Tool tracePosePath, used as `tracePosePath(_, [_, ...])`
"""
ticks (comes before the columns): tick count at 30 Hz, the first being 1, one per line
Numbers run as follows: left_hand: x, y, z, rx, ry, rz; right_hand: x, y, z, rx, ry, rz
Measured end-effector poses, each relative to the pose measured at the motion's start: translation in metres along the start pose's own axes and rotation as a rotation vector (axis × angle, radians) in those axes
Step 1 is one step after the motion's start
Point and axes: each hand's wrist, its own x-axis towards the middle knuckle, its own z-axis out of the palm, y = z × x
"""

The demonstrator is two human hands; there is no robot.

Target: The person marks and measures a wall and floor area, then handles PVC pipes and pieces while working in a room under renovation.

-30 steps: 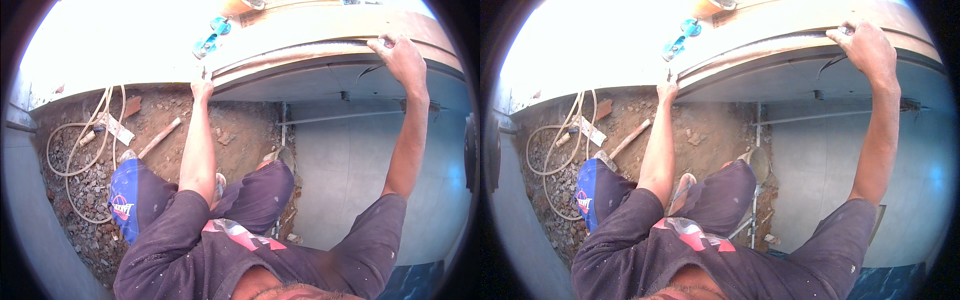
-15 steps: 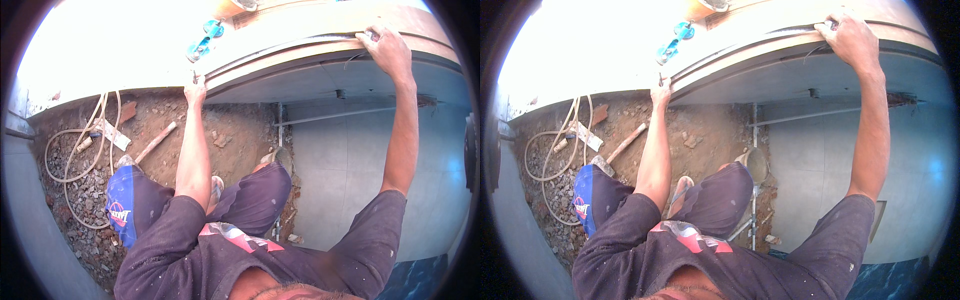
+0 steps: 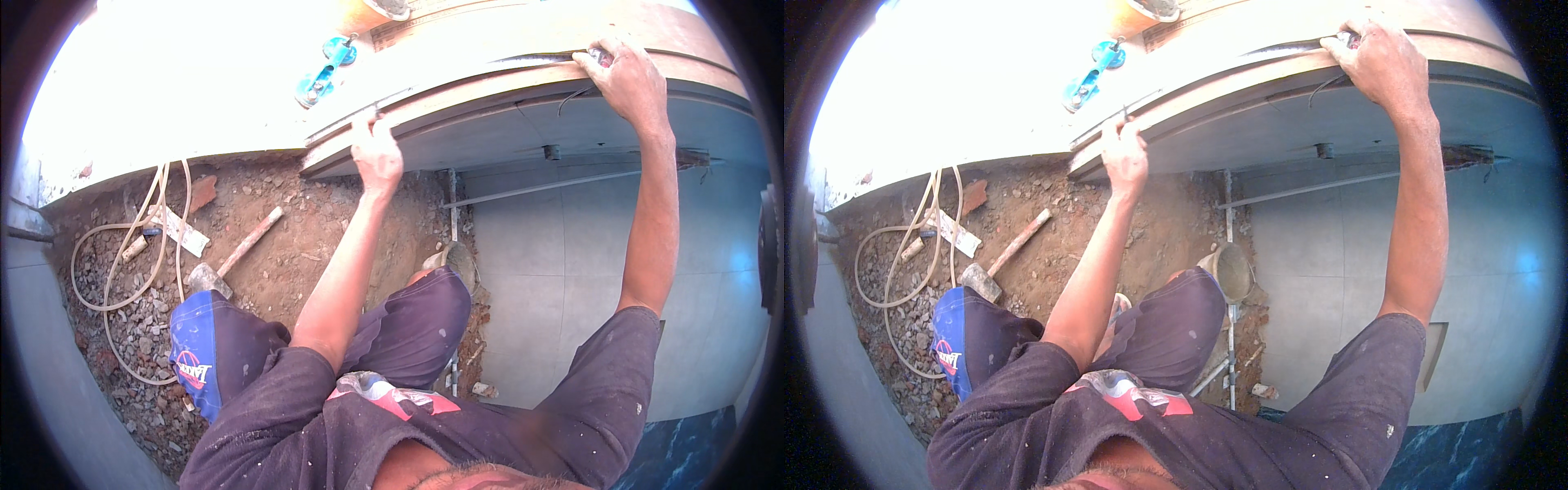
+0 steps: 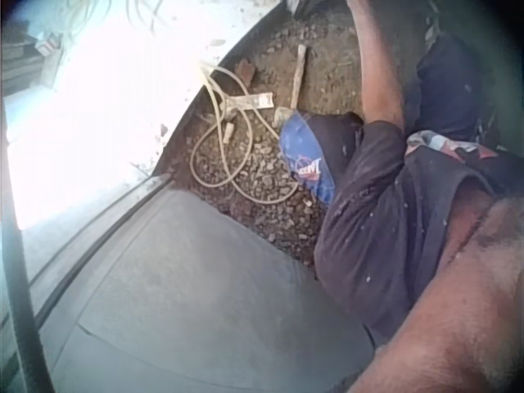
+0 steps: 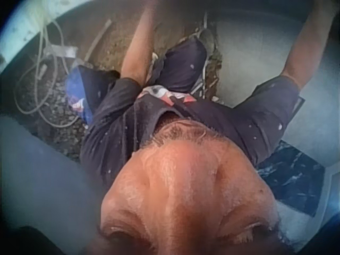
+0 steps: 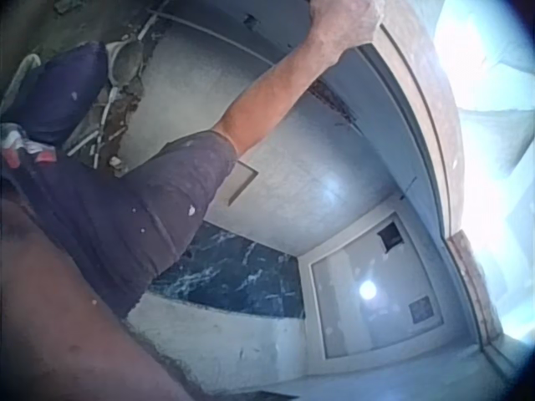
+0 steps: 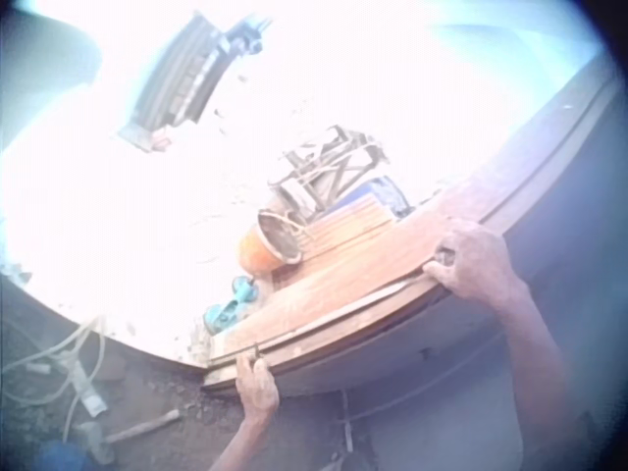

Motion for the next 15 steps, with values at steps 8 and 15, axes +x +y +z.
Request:
tracePosePath(8, [-0.033, 0.11, 0.023, -0.423, -0.437, -0.253, -0.001, -0.001, 0.0, 0.0, -0.011, 0.003])
tracePosePath(15, [-0.031, 0.138, 0.033, -0.467, -0.528, -0.229, -0.001, 0.0, 0.0, 0.012, 0.035, -0.011])
